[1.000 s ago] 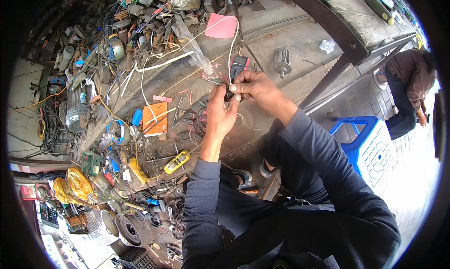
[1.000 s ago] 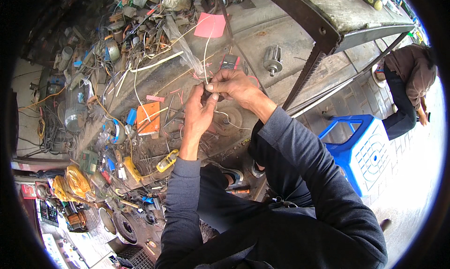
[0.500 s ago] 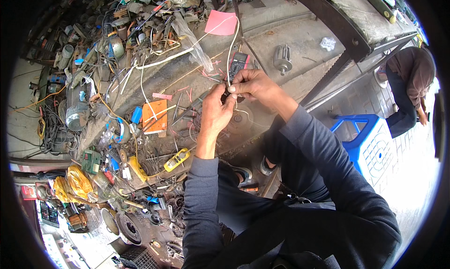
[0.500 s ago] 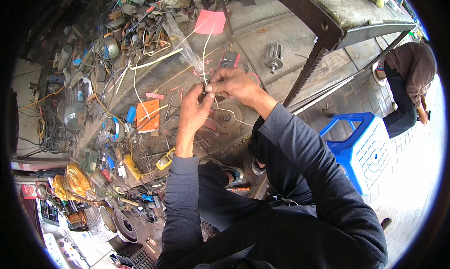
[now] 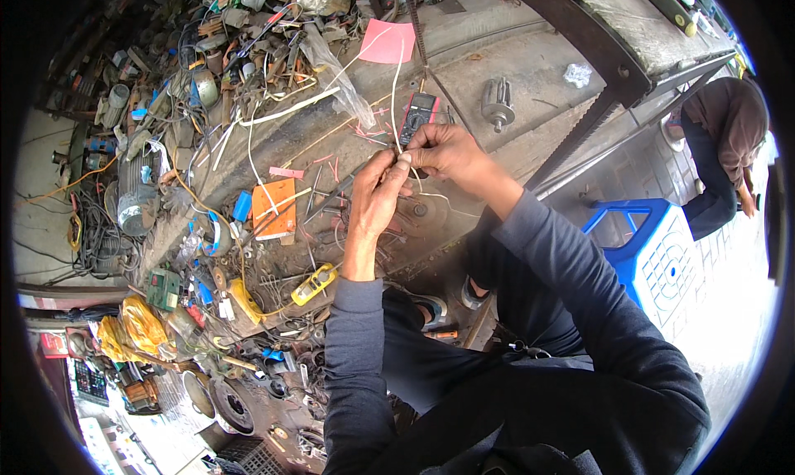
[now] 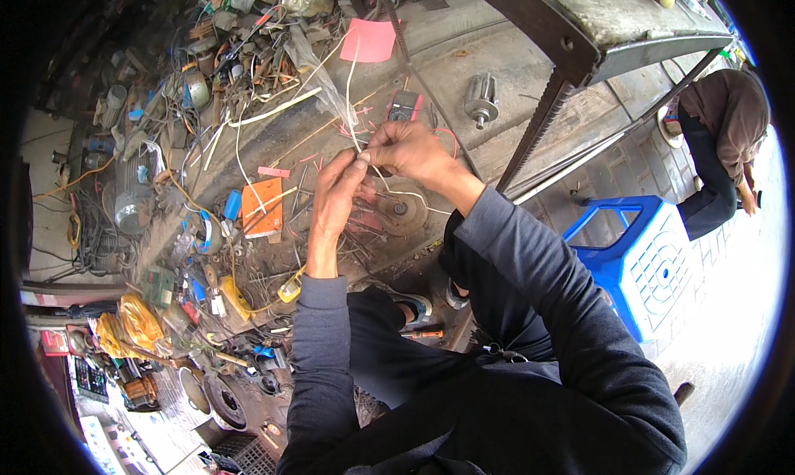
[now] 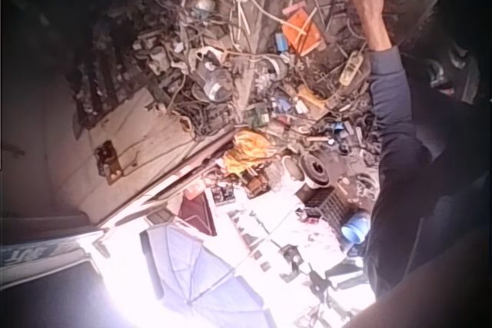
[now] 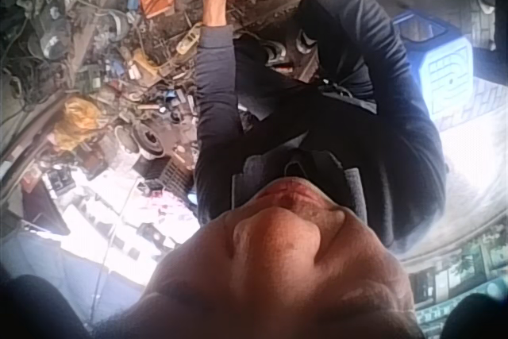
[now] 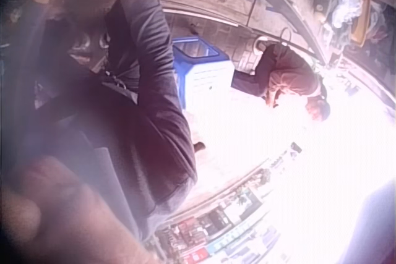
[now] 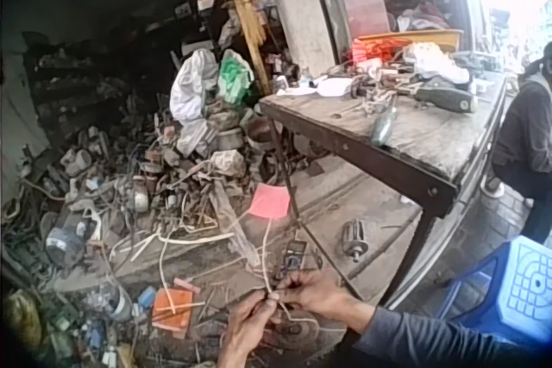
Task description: The person strips insulation from a bundle of wires using a knife, then twists the exposed strands together by hand. The person works at a cluttered workbench in a workshop environment.
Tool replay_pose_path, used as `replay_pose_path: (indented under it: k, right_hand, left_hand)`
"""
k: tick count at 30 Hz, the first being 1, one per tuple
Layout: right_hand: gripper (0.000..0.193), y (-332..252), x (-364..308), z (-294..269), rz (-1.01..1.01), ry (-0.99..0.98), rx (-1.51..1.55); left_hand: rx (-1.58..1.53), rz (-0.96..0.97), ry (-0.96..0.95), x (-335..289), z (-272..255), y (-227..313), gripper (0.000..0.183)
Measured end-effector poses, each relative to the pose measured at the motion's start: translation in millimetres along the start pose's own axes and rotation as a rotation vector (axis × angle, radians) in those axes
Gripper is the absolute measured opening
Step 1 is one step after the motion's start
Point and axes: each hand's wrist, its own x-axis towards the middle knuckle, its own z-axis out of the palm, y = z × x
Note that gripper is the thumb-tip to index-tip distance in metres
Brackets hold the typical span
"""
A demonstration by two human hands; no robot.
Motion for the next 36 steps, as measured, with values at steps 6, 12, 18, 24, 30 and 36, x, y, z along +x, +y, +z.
replay_pose_path:
  k: [6, 12, 18, 24, 30, 36]
  right_hand:
    - [0.02, 5.9, -3.4, 7.5, -0.156, 0.14, -0.246]
    - [0.018, 17.4, 0.2, 10.4, -0.26, 0.139, -0.294]
    - [0.015, 17.5, -5.7, 11.2, -0.364, 0.08, -0.417]
    - [0.011, 16.7, -6.4, 11.0, -0.346, 0.023, -0.385]
    - [0.014, 11.2, -17.0, 12.9, -0.459, 0.129, -0.523]
    - [0.026, 22.1, -32.0, 33.0, -0.341, 0.283, -0.771]
  left_hand:
    - [0.009, -0.047, 0.058, 4.4, 2.8, -0.4, 0.028]
    - [-0.133, -0.102, 0.073, 4.7, -0.6, -5.2, 0.028]
    - [-0.193, -0.118, 0.052, 3.5, -5.4, -9.0, 0.028]
    - [-0.192, -0.119, 0.129, 1.9, -0.1, -11.3, 0.029]
    - [-0.083, -0.128, 0.264, 5.1, -5.5, -7.8, 0.032]
    - [0.009, -0.09, 0.364, 6.4, -12.9, -3.8, 0.033]
